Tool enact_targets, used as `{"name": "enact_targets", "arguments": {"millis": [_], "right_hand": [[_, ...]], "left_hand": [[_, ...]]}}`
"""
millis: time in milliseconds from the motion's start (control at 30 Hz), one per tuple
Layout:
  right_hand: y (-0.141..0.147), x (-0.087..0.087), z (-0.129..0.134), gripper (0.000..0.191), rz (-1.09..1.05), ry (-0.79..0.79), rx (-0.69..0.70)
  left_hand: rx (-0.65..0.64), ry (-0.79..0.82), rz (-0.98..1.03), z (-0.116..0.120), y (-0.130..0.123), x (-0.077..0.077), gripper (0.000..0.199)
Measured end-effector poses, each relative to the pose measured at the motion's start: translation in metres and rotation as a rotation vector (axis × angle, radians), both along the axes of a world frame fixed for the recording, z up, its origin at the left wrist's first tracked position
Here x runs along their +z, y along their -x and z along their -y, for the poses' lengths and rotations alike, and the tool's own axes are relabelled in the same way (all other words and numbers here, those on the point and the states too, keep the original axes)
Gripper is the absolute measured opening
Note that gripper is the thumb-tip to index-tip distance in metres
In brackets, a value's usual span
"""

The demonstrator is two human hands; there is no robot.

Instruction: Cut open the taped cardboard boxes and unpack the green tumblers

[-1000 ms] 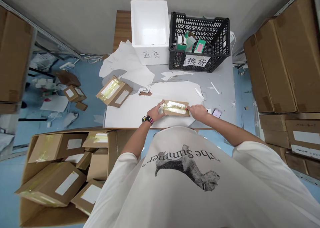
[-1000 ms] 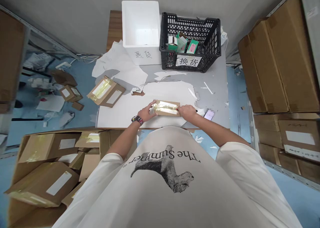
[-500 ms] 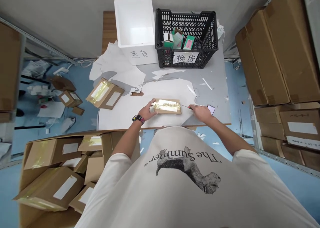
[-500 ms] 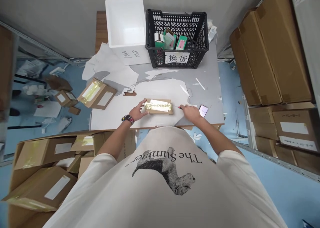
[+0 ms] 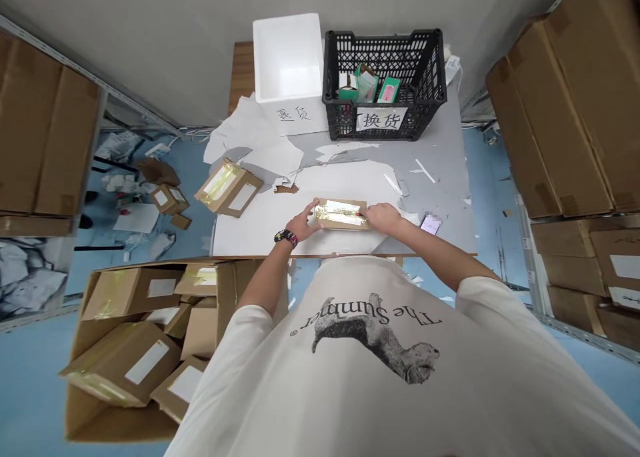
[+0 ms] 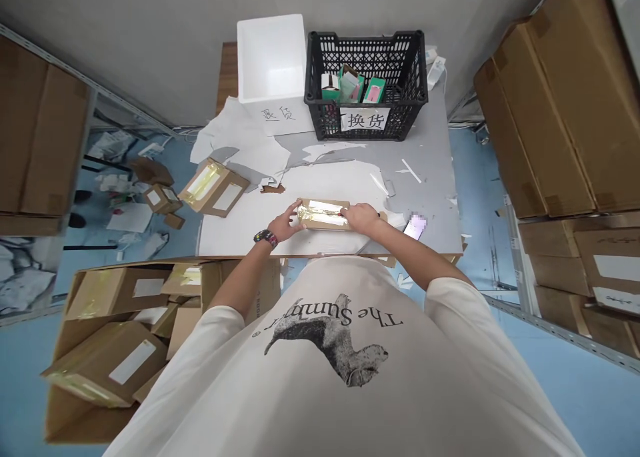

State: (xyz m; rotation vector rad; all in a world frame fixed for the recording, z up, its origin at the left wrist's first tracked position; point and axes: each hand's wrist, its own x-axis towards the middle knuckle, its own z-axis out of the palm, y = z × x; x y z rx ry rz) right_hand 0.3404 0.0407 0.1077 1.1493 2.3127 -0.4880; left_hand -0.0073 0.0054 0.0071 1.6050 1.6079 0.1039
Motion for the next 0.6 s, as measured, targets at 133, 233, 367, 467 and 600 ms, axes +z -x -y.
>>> {"name": "enact_targets", "arguments": {"millis": [133, 233, 367, 467, 600], "right_hand": [[0.004, 0.001, 0.001, 0.047, 0.018, 0.011, -0.062], [0.001, 0.003, 0.001, 0.047, 0.03, 0.029, -0.106], [-0.014, 0.006, 0.002, 0.047, 0.092, 0.037, -0.146], [-0.024, 0.006, 0.004, 0.046, 0.089, 0.056, -0.15], [-0.026, 0.008, 0.006, 0.046, 0.073, 0.058, -0.155]], "left_hand": [[-0.025, -0.02, -0.001, 0.0, -0.002, 0.003, 0.108], [-0.028, -0.017, -0.074, 0.0, -0.005, 0.006, 0.107], [-0.036, -0.008, -0.157, -0.001, -0.007, 0.011, 0.105], [-0.038, 0.015, -0.183, -0.002, -0.007, 0.013, 0.106], [-0.042, 0.01, -0.198, -0.002, -0.007, 0.014, 0.106]]}}
